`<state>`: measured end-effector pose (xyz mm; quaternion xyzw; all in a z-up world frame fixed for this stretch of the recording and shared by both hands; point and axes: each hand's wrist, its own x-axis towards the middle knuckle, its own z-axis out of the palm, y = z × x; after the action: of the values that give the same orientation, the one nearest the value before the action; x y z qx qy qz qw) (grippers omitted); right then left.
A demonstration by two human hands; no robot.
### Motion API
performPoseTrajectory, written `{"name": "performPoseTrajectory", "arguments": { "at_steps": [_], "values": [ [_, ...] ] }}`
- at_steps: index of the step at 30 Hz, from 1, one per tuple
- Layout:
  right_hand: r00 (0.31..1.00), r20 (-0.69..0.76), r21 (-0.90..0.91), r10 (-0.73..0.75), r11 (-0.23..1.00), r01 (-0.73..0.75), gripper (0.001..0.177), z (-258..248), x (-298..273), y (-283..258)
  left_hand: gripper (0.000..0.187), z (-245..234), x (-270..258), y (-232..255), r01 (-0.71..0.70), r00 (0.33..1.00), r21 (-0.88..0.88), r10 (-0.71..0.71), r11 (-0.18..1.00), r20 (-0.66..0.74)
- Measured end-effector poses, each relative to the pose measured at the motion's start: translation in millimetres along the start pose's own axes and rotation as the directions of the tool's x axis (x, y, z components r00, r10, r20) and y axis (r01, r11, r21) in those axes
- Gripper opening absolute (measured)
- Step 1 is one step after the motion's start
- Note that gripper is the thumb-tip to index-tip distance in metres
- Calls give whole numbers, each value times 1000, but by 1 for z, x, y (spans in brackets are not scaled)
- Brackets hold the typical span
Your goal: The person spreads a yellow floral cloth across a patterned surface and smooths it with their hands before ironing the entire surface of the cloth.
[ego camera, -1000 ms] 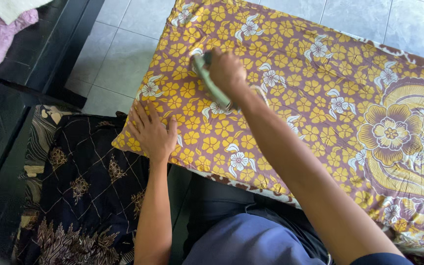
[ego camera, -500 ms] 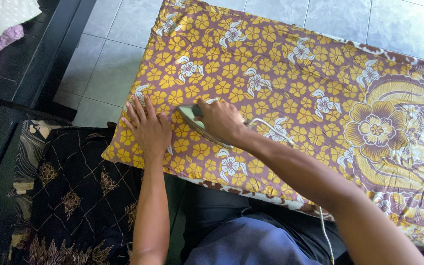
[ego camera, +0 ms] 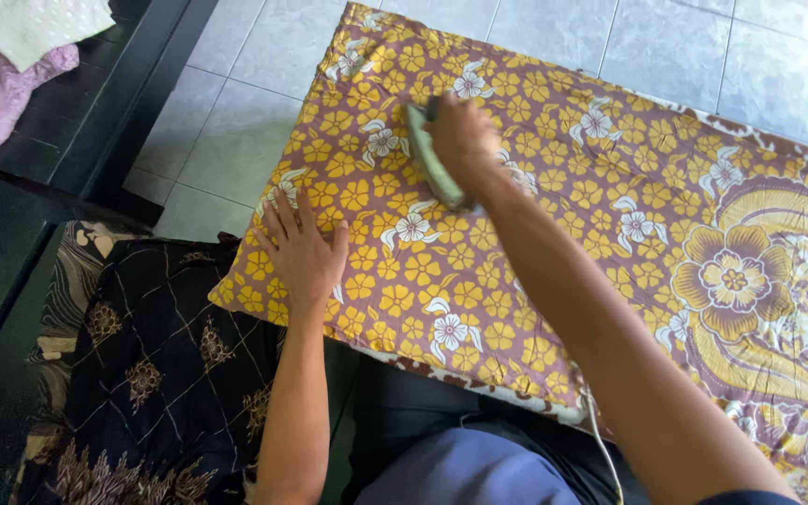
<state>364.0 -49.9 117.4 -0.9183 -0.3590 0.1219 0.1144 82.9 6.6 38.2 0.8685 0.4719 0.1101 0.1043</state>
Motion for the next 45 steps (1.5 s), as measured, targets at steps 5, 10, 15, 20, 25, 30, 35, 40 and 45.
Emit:
{"name": "performPoseTrajectory", "arguments": {
  "at_steps": [5,10,15,20,25,30,35,40,45],
  "values": [
    [999,-23,38,36,999,-35,46,-33,-34,57,98,-21,22,28,135,960,185,-175,973,221],
    [993,49,63,112,991,-115,45,-37,-55,77,107,12,67,76,-63,995,115,53,991,88],
    [998,-56,50,41,998,-38,49,-25,-19,64,85,59,80,101,-228,959,-95,207,969,-192],
    [974,-224,35,35,999,-28,50,-15,53,55,88,49,81,107,-152,987,-119,143,981,-78],
    [966,-217,63,142,989,-132,49,-21,118,53,88,49,82,108,-163,982,-79,154,983,-108],
    [969,-148,109,197,977,-182,49,-33,135,55,91,57,84,107,-168,977,-58,159,984,-140],
    [983,-160,61,92,995,-83,48,-33,93,53,94,36,89,108,-135,991,-103,136,986,-1],
    [995,-39,99,89,991,-85,45,-35,53,31,102,17,115,87,-100,994,-223,106,970,12],
    [999,-22,83,39,996,-37,50,-22,77,-10,97,36,118,78,-193,964,-92,171,977,-205]
  ]
}}
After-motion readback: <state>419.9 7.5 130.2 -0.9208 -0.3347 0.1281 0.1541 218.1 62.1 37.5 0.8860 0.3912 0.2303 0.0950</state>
